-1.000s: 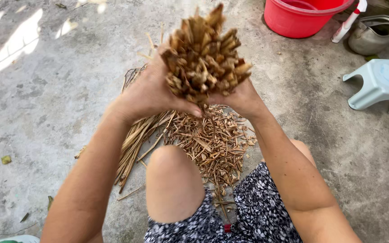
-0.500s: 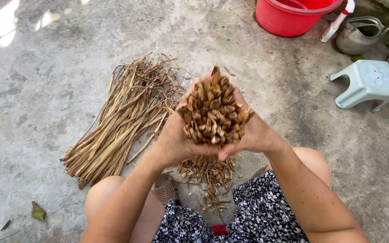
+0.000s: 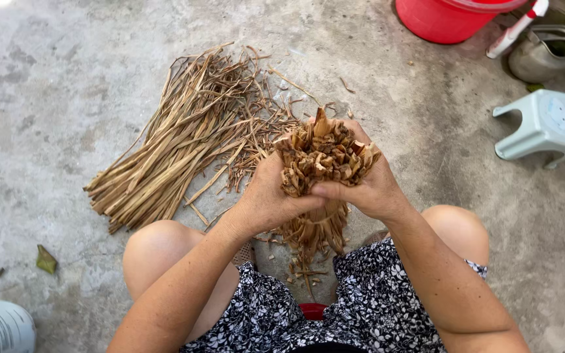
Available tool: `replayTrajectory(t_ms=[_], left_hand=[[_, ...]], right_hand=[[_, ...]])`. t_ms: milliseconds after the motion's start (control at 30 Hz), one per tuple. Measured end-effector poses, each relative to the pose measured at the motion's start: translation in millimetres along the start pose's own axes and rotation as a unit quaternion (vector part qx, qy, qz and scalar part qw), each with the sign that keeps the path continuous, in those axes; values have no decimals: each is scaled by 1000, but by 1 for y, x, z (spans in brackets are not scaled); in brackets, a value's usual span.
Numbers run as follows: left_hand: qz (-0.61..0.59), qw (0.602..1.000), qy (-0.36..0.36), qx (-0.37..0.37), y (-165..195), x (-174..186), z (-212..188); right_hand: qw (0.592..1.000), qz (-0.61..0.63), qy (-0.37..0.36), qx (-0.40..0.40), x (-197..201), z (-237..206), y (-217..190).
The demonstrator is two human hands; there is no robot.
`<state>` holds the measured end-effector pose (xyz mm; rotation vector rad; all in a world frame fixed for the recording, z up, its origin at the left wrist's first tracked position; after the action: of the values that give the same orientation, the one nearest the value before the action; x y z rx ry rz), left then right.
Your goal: The person sits on a low stool on a concrete surface and trims the ends of dried palm leaf stalks with scissors, letting cut pieces fall into a pile. They gather the trimmed stalks into a bundle, fold and tie it with a leaf strip, then resume trimming more stalks.
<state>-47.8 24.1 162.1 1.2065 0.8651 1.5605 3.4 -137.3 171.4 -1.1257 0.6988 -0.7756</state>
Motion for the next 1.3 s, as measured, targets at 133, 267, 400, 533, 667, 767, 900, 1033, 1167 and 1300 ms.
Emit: replayTrajectory(t_ms=[133,267,400,533,667,767,900,1033,1167,1300], left_hand=[[-89,992,-60,62,-6,-13,-7],[-56,998,-27,8,-20,-26,-12],[-122,992,5,-43,-41,-33,-13],[-149,988,-24,-5,-59,-52,-12],[-131,975,-71,166,-76,-55,-16],[-103,980,-58,161,-77,-47,-20],[-121,982,-82,121,-76,-41,-25],[-98,995,-37,7,-72,-33,-27],[-111,991,-53,55,-83,-39,-32],[-107,992,-23,66,-89,-43,-43]], right_hand=[[995,44,-84,5,-5,2,-13],[983,-163,-67,53,-4,-5,-9],[969,-229,-16,94,1,-17,10],[961,-257,28,102,12,-31,26],[974,-218,2,56,10,-21,36],[984,-174,-20,-33,3,-13,43],[984,-145,-41,-96,-7,-16,48],[978,-206,-22,26,-14,-19,50],[969,-239,-1,65,-13,-28,53],[976,-213,0,49,-12,-33,61]])
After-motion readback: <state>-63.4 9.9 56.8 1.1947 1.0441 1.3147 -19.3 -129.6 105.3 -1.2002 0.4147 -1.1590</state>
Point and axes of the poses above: each hand's wrist, its own z-axis towards the middle knuckle, its own x-axis out of the back of the hand, y = z × x, the point moved 4 cm from there along z, towards the middle knuckle, and after that the axes turned 8 degrees about y, right-handed, at the moved point
